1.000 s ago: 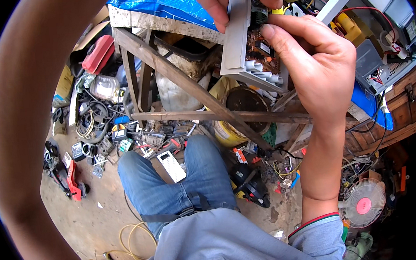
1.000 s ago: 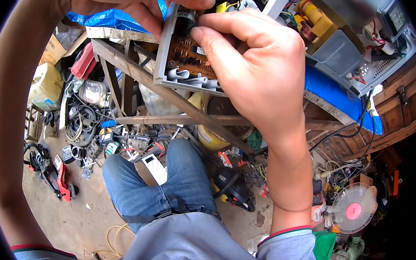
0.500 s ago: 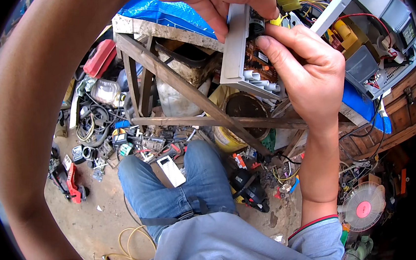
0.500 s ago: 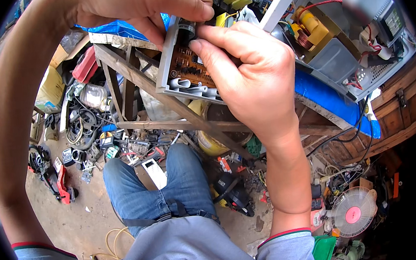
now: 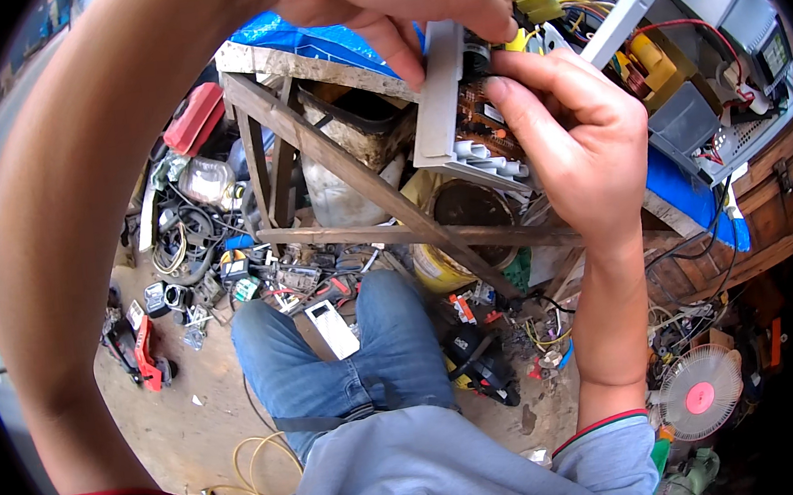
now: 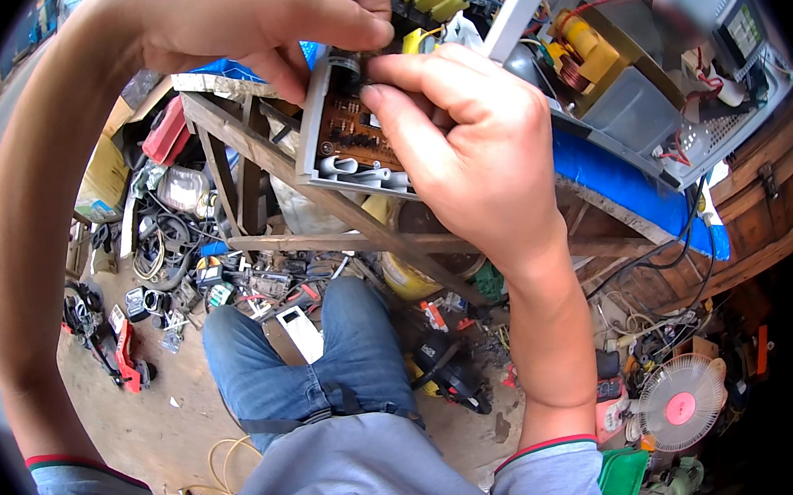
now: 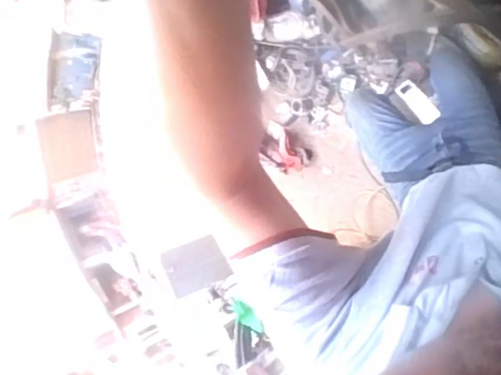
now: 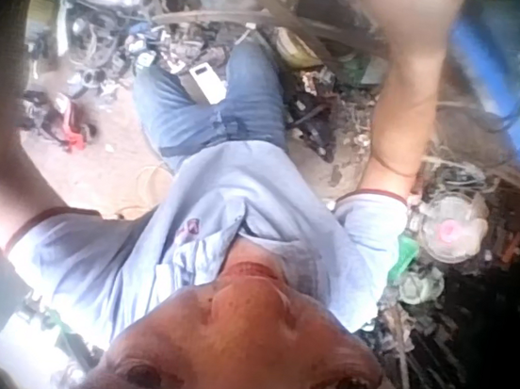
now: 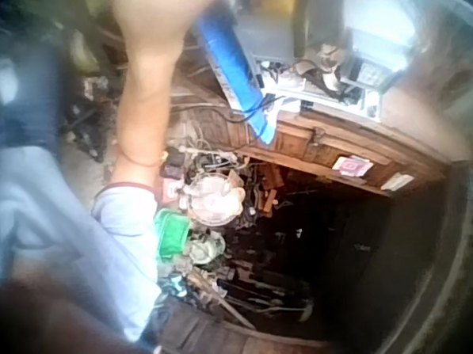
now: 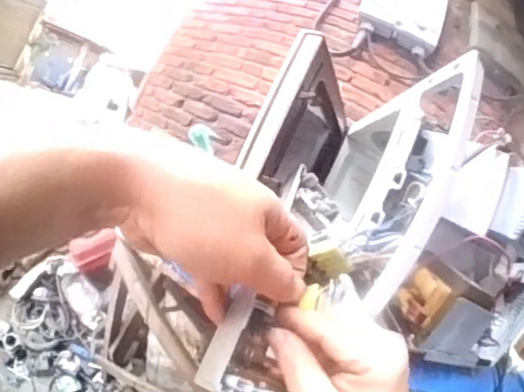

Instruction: The person removes a small cylindrical component from a circuit board, then repeatedly inserts and removes it while handling the board and nearby wires. The person also picks up a green connector and places it back down without attaching it.

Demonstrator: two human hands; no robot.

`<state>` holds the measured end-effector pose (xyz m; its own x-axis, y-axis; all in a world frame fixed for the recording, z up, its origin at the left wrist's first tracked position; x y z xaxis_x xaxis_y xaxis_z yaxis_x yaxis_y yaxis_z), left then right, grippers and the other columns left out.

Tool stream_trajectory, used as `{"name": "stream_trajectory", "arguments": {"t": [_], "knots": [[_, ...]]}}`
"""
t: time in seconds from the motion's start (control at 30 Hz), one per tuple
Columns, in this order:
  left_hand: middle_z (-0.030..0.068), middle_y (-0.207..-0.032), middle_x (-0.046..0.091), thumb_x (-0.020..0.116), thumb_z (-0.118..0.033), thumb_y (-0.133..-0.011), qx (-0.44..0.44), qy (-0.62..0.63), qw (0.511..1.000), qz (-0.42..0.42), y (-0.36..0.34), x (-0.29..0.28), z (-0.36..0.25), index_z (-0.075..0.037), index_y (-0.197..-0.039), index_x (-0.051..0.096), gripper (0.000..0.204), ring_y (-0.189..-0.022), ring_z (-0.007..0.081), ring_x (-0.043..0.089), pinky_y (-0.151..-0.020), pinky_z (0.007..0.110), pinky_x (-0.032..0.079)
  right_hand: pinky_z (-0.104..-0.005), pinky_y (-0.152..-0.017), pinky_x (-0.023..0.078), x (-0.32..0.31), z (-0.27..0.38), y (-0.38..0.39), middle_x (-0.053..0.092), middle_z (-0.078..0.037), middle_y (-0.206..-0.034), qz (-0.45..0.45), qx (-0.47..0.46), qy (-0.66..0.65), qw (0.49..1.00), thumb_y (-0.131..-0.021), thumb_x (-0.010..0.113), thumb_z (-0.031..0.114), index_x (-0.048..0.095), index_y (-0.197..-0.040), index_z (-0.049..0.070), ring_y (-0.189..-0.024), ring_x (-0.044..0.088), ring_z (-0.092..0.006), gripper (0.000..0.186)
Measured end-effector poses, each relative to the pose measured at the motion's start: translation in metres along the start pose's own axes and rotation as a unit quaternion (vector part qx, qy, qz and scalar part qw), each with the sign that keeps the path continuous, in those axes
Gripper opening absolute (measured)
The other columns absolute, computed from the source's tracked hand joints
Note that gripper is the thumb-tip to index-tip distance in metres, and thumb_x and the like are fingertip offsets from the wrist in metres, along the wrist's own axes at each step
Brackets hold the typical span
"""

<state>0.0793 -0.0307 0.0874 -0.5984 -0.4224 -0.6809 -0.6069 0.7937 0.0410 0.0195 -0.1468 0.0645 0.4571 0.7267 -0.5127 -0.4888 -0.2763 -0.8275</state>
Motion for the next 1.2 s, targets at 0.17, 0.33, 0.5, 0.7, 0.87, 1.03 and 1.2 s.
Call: {"name": "stream_trajectory", "arguments": {"t": [0.17,0.33,0.5,0.7,0.87,1.03,1.2], "knots": [[0.0049,-0.102,0.071,0.061,-0.031,-0.109,-0.019,0.003,1.0,-0.007,-0.007,-0.001,0.008,-0.004,-0.114,0.069,0.029,-0.094,0.012,0.069,-0.086,0.027,0.061,-0.0242,-0.063,0.046,0.002,-0.012,0.003,0.069,-0.004,-0.084,0.003,0.066,-0.049,0.997,-0.093,0.076,0.0,0.077,-0.105,-0.007,-0.071,0.059,-0.0081,0.014],[0.003,-0.099,0.07,0.063,-0.03,-0.109,-0.025,0.019,0.999,-0.003,-0.008,-0.001,0.009,-0.006,-0.115,0.069,0.026,-0.089,0.0112,0.07,-0.081,0.025,0.06,-0.0229,-0.069,0.051,0.002,-0.016,0.004,0.074,-0.003,-0.091,-0.01,0.077,-0.09,0.993,-0.095,0.076,-0.001,0.079,-0.11,-0.006,-0.079,0.064,-0.0056,0.016],[0.003,-0.099,0.071,0.063,-0.032,-0.109,-0.055,0.017,0.998,0.012,-0.007,-0.001,0.005,-0.007,-0.117,0.068,0.026,-0.086,0.0109,0.072,-0.077,0.024,0.06,-0.0225,-0.071,0.052,0.002,-0.015,0.003,0.075,-0.003,-0.09,-0.017,0.085,-0.097,0.991,-0.095,0.076,-0.001,0.079,-0.109,-0.006,-0.08,0.065,-0.0051,0.016],[0.0009,-0.098,0.07,0.064,-0.032,-0.109,-0.071,-0.007,0.995,-0.071,-0.015,-0.006,0.02,-0.007,-0.116,0.067,0.026,-0.086,0.0077,0.069,-0.075,0.023,0.06,-0.0213,-0.068,0.051,0.006,-0.025,0.005,0.076,-0.002,-0.088,0.007,0.154,-0.127,0.98,-0.096,0.075,0.0,0.079,-0.109,-0.006,-0.078,0.064,-0.0034,0.016],[-0.002,-0.1,0.065,0.064,-0.034,-0.109,0.023,0.012,0.998,-0.065,-0.015,-0.006,0.023,-0.009,-0.117,0.066,0.026,-0.089,0.0051,0.067,-0.075,0.024,0.064,-0.0195,-0.065,0.05,0.006,-0.026,0.009,0.076,-0.001,-0.088,0.009,0.174,-0.132,0.976,-0.096,0.075,0.002,0.079,-0.108,-0.006,-0.075,0.063,-0.0016,0.015],[0.0014,-0.104,0.07,0.07,-0.031,-0.105,0.024,0.035,0.997,-0.07,-0.014,-0.011,0.024,-0.006,-0.118,0.07,0.028,-0.089,0.0101,0.07,-0.078,0.026,0.063,-0.0237,-0.056,0.043,-0.001,-0.012,0.006,0.071,-0.001,-0.081,-0.039,0.059,-0.068,0.995,-0.091,0.077,0.0,0.079,-0.104,-0.004,-0.063,0.054,-0.0028,0.013],[0.0017,-0.101,0.069,0.068,-0.03,-0.106,0.02,0.05,0.997,-0.051,-0.015,-0.009,0.022,-0.005,-0.117,0.069,0.026,-0.092,0.0103,0.07,-0.08,0.027,0.064,-0.0345,-0.061,0.05,-0.003,0.002,0.008,0.066,-0.012,-0.083,-0.058,-0.059,0.007,0.997,-0.087,0.077,0.001,0.077,-0.099,-0.001,-0.066,0.063,-0.0226,0.012]]}}
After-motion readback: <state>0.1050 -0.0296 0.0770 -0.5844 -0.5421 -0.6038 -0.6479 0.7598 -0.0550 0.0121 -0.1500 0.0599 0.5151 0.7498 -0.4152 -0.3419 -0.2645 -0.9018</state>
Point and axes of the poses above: each hand's wrist, its own y-axis away from the middle knuckle, its own x-axis out of the palm, z = x × y, the point moved 9 cm from there along -y, towards the middle knuckle
